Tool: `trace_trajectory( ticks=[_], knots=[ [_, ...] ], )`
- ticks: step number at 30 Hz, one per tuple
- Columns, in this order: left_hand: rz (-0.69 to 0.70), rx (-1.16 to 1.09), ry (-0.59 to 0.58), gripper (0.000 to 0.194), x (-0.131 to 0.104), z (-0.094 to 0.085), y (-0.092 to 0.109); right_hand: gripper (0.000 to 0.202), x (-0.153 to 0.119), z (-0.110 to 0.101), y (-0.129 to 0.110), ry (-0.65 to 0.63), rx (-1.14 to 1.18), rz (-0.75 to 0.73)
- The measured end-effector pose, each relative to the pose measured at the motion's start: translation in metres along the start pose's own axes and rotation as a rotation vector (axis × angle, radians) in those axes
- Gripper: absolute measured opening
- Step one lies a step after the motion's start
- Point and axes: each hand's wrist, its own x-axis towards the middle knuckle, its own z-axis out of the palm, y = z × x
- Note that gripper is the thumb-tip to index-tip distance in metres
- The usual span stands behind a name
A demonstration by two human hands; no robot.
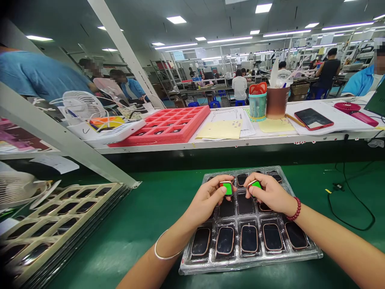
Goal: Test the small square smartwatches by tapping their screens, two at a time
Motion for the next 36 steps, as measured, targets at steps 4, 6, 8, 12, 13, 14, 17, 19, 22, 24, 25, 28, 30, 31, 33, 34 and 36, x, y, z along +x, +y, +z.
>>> trace_trajectory(
  ticks=[4,6,8,12,13,14,17,19,22,24,25,28,30,31,33,34,36],
  knots=[
    [-0.014,0.002,0.001,0.034,0.0006,-0.0032,-0.0018,0.01,0.0002,-0.0025,0.0034,0.015,0.0,0.008],
    [-0.008,-0.009,-0.006,0.034,0.001,-0.0037,-0.0022,0.012,0.0003,-0.0034,0.0042,0.02,-0.009,-0.002],
    [-0.006,-0.014,-0.009,0.032,0.0012,-0.0033,-0.002,0.012,0.0002,-0.0041,0.0048,0.024,-0.012,-0.012],
    [-0.032,-0.006,-0.048,0.035,0.0007,-0.001,-0.0005,0.015,-0.0002,-0.0053,0.0054,0.004,0.053,-0.024],
    [-0.043,-0.001,-0.062,0.037,0.0004,-0.0004,0.0,0.017,-0.0002,-0.0054,0.0055,0.001,0.073,-0.029],
    [-0.052,0.003,-0.07,0.038,0.0002,0.0,0.0006,0.019,-0.0002,-0.0054,0.0053,0.002,0.089,-0.033],
    [-0.059,0.006,-0.074,0.041,-0.0003,0.0009,0.0021,0.021,-0.0002,-0.0045,0.004,0.013,0.104,-0.032],
    [-0.061,-0.002,-0.073,0.042,-0.0005,0.0015,0.0029,0.02,-0.0002,-0.0031,0.0021,0.017,0.101,-0.021],
    [-0.065,-0.029,-0.068,0.044,-0.0006,0.0027,0.0033,0.023,-0.0003,-0.0005,-0.0013,0.016,0.093,-0.003],
    [-0.064,-0.047,-0.068,0.044,-0.0005,0.0034,0.0025,0.027,-0.0002,0.001,-0.003,0.012,0.086,0.016],
    [-0.06,-0.052,-0.067,0.045,-0.0004,0.0037,0.0019,0.03,-0.0001,0.0016,-0.0035,0.011,0.083,0.027],
    [-0.05,-0.046,-0.059,0.047,0.0004,0.0037,-0.0006,0.039,0.0002,0.0028,-0.0034,0.002,0.079,0.04],
    [-0.04,-0.023,-0.048,0.047,0.0009,0.0031,-0.0017,0.043,0.0004,0.0033,-0.0027,-0.013,0.078,0.029],
    [-0.035,-0.008,-0.044,0.047,0.0012,0.0027,-0.002,0.045,0.0004,0.0036,-0.0025,-0.021,0.079,0.021],
    [-0.023,0.014,-0.037,0.045,0.0016,0.0017,-0.0023,0.046,0.0004,0.0039,-0.0025,-0.032,0.08,0.01],
    [-0.018,0.015,-0.036,0.043,0.0018,0.0013,-0.0023,0.046,0.0004,0.0041,-0.0027,-0.035,0.079,0.009],
    [-0.008,-0.003,-0.038,0.037,0.0022,0.0006,-0.0024,0.043,0.0002,0.0041,-0.0033,-0.038,0.073,0.015]
  ],
)
